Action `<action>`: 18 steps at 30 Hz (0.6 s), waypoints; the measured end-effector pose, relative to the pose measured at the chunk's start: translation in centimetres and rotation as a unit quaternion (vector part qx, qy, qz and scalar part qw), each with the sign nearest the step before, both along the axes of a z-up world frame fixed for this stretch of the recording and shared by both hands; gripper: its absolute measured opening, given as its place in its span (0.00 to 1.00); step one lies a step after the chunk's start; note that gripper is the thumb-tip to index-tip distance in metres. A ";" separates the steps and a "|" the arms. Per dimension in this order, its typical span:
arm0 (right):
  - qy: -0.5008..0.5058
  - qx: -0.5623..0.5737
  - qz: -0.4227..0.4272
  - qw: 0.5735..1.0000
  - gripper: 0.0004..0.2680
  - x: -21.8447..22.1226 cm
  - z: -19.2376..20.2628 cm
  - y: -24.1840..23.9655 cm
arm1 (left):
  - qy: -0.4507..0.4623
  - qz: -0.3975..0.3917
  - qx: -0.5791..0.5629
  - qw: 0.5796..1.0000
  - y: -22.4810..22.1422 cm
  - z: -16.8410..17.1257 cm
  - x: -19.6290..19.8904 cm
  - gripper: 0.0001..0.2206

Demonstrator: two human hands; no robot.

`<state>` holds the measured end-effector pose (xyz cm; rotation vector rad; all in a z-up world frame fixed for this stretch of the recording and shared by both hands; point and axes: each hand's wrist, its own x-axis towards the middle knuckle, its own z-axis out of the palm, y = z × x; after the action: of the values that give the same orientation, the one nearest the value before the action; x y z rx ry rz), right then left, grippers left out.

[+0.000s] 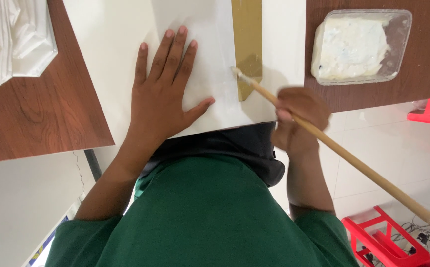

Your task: Folding and gluing paper sheets to assemble a paper bag.

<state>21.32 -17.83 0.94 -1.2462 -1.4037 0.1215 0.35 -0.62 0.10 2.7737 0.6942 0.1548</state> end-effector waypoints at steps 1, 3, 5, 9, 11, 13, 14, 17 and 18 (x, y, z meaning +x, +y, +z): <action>-0.078 -0.077 -0.039 0.993 0.12 -0.3 0.7 0.7 | -0.003 0.000 0.000 1.000 -0.1 0.0 0.0 0.39; -0.156 -0.146 -0.078 0.974 0.19 -0.7 0.6 1.4 | -0.009 0.000 0.008 1.000 0.2 -0.1 0.2 0.39; -0.113 -0.026 -0.058 0.992 0.10 -1.1 -0.8 0.9 | -0.005 0.002 0.011 1.000 0.0 -0.3 0.0 0.40; -0.080 -0.035 -0.042 0.995 0.14 -2.0 0.0 -0.7 | -0.012 0.003 0.006 1.000 0.0 0.0 0.1 0.39; -0.020 -0.063 -0.009 0.998 0.11 -2.0 -0.3 -2.0 | -0.003 0.004 0.008 1.000 0.0 0.0 0.1 0.39; 0.022 -0.033 -0.033 0.999 0.13 -2.1 -1.0 -3.0 | -0.002 0.004 0.005 1.000 0.0 0.0 0.1 0.39; 0.064 -0.005 -0.056 0.996 0.15 -2.2 -1.4 -3.6 | 0.000 0.005 -0.001 1.000 -0.1 0.0 0.1 0.39; 0.053 0.000 -0.083 0.995 0.14 -1.7 -2.1 -3.3 | 0.004 -0.001 0.001 1.000 -0.1 0.0 0.0 0.40; 0.051 -0.001 -0.084 0.995 0.14 -1.8 -1.6 -1.9 | 0.002 -0.002 0.000 1.000 0.0 0.1 0.1 0.40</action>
<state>19.55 -19.76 -0.70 -1.3368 -1.2069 0.0697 0.44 -0.63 0.20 2.7758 0.6882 0.1477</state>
